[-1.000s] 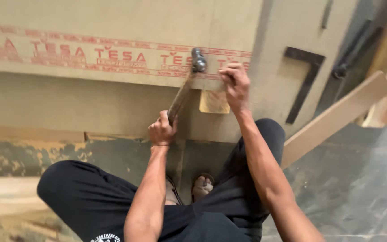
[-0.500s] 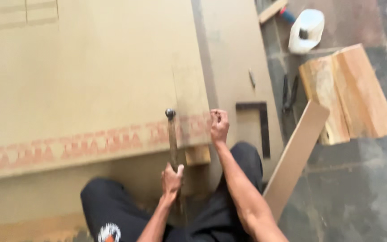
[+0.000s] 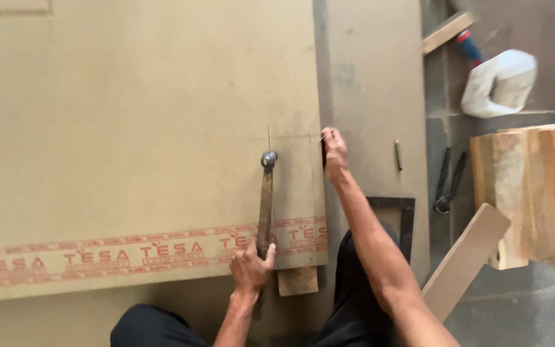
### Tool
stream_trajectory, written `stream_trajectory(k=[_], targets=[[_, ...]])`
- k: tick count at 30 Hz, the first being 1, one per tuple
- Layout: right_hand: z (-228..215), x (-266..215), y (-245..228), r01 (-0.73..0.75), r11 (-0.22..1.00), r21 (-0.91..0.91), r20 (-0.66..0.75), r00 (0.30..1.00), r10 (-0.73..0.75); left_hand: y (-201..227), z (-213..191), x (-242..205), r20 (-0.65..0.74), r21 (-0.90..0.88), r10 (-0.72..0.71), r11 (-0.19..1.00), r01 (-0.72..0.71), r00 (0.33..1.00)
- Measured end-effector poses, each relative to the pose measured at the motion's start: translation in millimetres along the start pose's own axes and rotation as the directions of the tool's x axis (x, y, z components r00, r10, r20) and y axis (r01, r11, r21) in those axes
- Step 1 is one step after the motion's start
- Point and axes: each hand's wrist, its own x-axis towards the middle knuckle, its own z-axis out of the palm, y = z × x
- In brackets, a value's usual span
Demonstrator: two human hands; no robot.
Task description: The person uses a hammer to drive nails into a large board placed on the floor. They repeatedly pick up nails, position them, and hammer them into the board while seated.
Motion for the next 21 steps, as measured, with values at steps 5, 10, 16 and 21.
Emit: stream_trajectory(k=[5,10,16,21], targets=[[23,-54,-46,0.497,0.779,-0.382,0.054,0.854,-0.518,-8,4,-2,-0.034,0.001,0.055,0.999,-0.055,0.998],[56,-64,-80,0.700,0.514,-0.495,0.459,0.713,-0.530,2,3,0,0.012,-0.036,0.044,0.998,-0.044,0.999],[59,-69,-78,0.713,0.528,-0.461,0.406,0.698,-0.589,21,-21,-20,-0.041,-0.213,0.032,0.976,-0.040,0.999],[45,-71,-71,0.772,0.433,-0.465,0.456,0.629,-0.630,51,-43,-36,0.012,-0.168,-0.053,0.984,0.054,0.999]])
